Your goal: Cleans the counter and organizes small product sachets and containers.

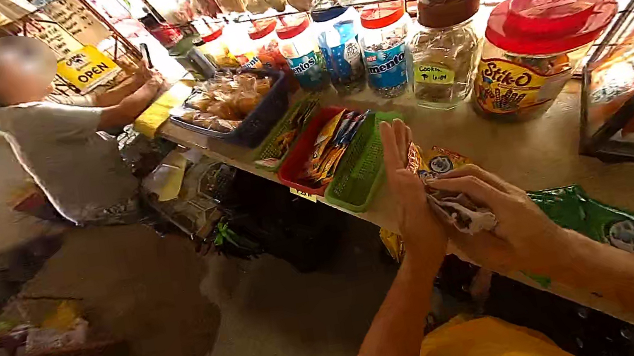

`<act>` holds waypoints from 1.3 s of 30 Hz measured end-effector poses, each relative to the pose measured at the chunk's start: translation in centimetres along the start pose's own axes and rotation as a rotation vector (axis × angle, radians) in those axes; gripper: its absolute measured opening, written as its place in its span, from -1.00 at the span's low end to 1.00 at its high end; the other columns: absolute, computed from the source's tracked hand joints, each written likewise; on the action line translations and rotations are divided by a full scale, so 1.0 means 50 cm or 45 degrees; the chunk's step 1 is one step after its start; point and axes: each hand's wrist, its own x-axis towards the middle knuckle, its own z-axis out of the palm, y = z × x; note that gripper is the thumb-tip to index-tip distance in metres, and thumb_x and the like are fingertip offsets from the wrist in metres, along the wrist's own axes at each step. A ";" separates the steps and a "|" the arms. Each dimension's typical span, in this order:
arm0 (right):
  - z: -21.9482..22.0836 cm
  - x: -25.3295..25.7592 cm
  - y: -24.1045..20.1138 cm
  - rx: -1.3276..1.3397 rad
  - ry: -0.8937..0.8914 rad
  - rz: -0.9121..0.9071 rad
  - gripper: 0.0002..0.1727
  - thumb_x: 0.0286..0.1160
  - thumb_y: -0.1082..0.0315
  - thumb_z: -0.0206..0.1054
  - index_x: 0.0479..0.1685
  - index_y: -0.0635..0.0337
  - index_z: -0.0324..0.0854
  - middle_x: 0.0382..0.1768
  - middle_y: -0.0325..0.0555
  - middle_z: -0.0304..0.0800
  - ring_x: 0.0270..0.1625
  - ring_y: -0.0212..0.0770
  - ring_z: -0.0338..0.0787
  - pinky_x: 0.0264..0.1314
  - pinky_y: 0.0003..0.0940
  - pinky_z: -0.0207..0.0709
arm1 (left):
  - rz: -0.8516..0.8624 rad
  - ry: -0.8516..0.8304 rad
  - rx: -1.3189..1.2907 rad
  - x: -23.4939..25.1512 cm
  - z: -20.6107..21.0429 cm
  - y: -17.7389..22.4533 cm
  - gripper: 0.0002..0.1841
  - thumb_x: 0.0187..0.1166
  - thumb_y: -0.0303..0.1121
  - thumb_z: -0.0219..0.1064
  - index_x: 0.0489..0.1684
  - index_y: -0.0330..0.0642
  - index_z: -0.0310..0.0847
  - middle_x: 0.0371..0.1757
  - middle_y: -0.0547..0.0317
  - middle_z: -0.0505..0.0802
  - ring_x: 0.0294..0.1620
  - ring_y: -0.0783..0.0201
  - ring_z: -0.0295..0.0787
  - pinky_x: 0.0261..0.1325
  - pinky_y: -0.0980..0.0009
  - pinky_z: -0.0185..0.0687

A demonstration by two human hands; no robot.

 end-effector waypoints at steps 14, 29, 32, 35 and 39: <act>-0.019 0.014 0.007 -0.095 -0.084 -0.136 -0.62 0.51 0.27 0.28 0.27 0.18 0.68 0.12 0.07 0.80 0.19 -0.12 0.79 0.19 -0.28 0.70 | -0.004 0.019 0.071 -0.017 -0.003 0.026 -0.14 0.77 0.27 -0.21 0.88 -0.22 -0.11 0.78 0.14 0.39 0.72 0.42 0.33 0.68 0.37 0.30; -0.027 0.013 0.015 -0.089 0.033 0.058 -0.56 0.43 0.31 0.26 0.29 0.28 0.68 0.16 0.08 0.79 0.25 -0.18 0.76 0.33 -0.31 0.63 | 0.100 -0.013 0.134 -0.075 0.050 -0.006 -0.30 0.88 -0.17 -0.22 0.68 -0.78 -0.13 0.74 -0.54 0.18 0.82 0.22 0.05 0.83 0.39 -0.11; -0.018 0.008 0.002 -0.064 -0.030 0.022 -0.58 0.58 0.26 0.21 0.32 0.28 0.66 0.16 0.09 0.78 0.24 -0.20 0.75 0.32 -0.35 0.62 | 0.081 0.061 0.104 -0.050 0.031 0.000 -0.30 0.90 -0.12 -0.25 0.70 -0.73 -0.09 0.74 -0.46 0.26 0.81 0.23 0.13 0.81 0.38 -0.01; -0.007 -0.001 -0.011 0.021 -0.096 -0.067 -0.57 0.66 0.15 0.20 0.32 0.23 0.65 0.13 0.06 0.78 0.23 -0.30 0.74 0.32 -0.50 0.59 | 0.023 0.137 0.136 -0.023 0.003 0.031 -0.28 0.86 -0.08 -0.31 0.79 -0.57 -0.14 0.75 -0.32 0.32 0.76 0.27 0.24 0.76 0.39 0.10; -0.026 0.005 0.002 0.017 -0.030 -0.079 -0.57 0.67 0.13 0.20 0.30 0.22 0.65 0.15 0.03 0.77 0.25 -0.38 0.72 0.34 -0.55 0.58 | 0.136 0.017 0.218 -0.054 0.025 0.041 -0.17 0.88 0.04 -0.31 0.68 -0.78 -0.10 0.75 -0.53 0.21 0.84 0.12 0.09 0.83 0.35 -0.04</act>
